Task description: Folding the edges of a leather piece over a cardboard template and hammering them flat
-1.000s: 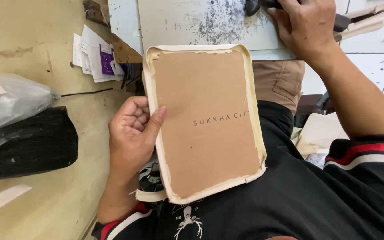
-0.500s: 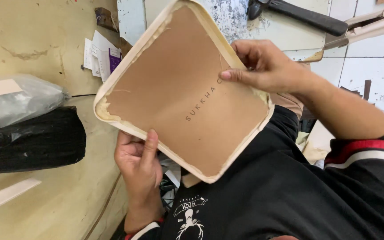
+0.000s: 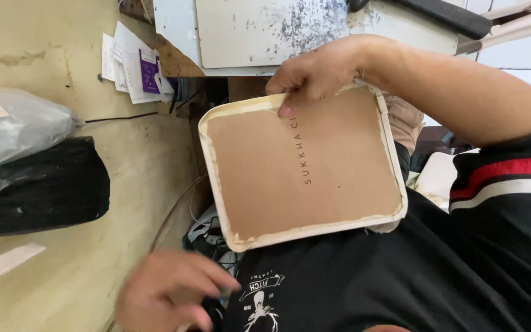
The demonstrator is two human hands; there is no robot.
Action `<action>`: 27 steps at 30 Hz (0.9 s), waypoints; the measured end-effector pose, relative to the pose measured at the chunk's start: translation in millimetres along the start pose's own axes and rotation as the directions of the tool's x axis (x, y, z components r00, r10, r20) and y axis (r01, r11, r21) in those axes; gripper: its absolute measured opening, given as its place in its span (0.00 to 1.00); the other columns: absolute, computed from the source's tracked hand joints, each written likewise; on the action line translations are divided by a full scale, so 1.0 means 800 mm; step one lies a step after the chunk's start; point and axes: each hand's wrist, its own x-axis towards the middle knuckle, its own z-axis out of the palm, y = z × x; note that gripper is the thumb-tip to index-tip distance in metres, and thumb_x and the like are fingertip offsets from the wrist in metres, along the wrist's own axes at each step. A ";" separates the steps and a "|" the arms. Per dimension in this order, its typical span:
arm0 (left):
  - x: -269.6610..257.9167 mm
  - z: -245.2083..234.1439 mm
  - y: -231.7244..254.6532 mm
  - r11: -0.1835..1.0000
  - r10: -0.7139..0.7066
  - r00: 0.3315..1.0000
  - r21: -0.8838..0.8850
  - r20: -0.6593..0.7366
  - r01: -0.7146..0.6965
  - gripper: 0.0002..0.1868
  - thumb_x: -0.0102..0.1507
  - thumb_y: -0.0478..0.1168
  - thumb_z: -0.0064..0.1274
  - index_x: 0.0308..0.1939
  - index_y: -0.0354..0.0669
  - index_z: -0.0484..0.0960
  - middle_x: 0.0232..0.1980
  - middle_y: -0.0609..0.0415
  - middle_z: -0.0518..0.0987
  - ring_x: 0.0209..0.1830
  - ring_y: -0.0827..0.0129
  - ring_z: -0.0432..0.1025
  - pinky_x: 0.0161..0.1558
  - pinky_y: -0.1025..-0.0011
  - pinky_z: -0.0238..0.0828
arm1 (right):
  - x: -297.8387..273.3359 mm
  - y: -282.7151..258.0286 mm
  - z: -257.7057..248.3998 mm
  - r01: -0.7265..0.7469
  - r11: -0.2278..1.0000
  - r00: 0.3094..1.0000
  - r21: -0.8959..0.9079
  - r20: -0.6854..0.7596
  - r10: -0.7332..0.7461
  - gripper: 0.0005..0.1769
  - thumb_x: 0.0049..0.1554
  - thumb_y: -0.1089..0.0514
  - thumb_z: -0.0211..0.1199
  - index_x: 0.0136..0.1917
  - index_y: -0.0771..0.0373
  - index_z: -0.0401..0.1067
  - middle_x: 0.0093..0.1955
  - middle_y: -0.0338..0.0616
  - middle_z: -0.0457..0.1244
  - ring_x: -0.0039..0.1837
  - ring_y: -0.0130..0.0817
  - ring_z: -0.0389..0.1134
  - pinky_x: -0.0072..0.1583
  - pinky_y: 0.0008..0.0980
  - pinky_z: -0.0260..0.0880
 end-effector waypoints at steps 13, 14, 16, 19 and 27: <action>0.152 -0.045 -0.230 0.893 -0.416 0.847 -0.325 -0.331 0.311 0.12 0.65 0.39 0.60 0.50 0.43 0.78 0.45 0.61 0.79 0.43 0.80 0.72 0.47 0.78 0.74 | -0.014 0.068 -0.005 -0.112 0.965 0.971 -0.236 -0.232 0.056 0.13 0.64 0.52 0.59 0.40 0.60 0.66 0.36 0.45 0.61 0.39 0.40 0.59 0.45 0.39 0.59; 0.158 -0.043 -0.230 0.904 -0.397 0.831 -0.324 -0.389 0.280 0.12 0.65 0.38 0.60 0.50 0.42 0.78 0.46 0.59 0.80 0.44 0.79 0.73 0.48 0.77 0.75 | -0.021 0.067 -0.004 -0.139 0.958 0.951 -0.251 -0.304 0.058 0.14 0.65 0.53 0.58 0.39 0.60 0.65 0.34 0.46 0.60 0.38 0.42 0.59 0.44 0.40 0.57; 0.173 -0.042 -0.228 0.911 -0.384 0.808 -0.327 -0.447 0.252 0.12 0.65 0.38 0.60 0.50 0.41 0.79 0.46 0.57 0.82 0.45 0.77 0.75 0.50 0.77 0.76 | -0.030 0.065 -0.004 -0.167 0.951 0.928 -0.262 -0.367 0.062 0.14 0.65 0.54 0.58 0.39 0.60 0.63 0.33 0.47 0.59 0.36 0.45 0.58 0.44 0.41 0.56; 0.193 -0.048 -0.226 0.926 -0.364 0.781 -0.287 -0.507 0.246 0.11 0.64 0.37 0.60 0.50 0.40 0.80 0.46 0.56 0.83 0.45 0.76 0.75 0.51 0.76 0.76 | -0.035 0.071 -0.004 -0.326 0.902 0.870 -0.283 -0.464 0.169 0.12 0.65 0.46 0.58 0.47 0.55 0.71 0.31 0.49 0.62 0.38 0.51 0.61 0.46 0.44 0.59; 0.216 -0.073 -0.219 0.913 -0.359 0.816 0.010 -0.454 0.407 0.10 0.65 0.41 0.59 0.47 0.40 0.83 0.39 0.63 0.82 0.38 0.80 0.73 0.43 0.80 0.72 | -0.028 0.096 0.024 -0.385 0.868 0.759 -0.313 -0.643 0.105 0.16 0.67 0.44 0.55 0.51 0.59 0.66 0.48 0.42 0.67 0.50 0.52 0.67 0.42 0.53 0.62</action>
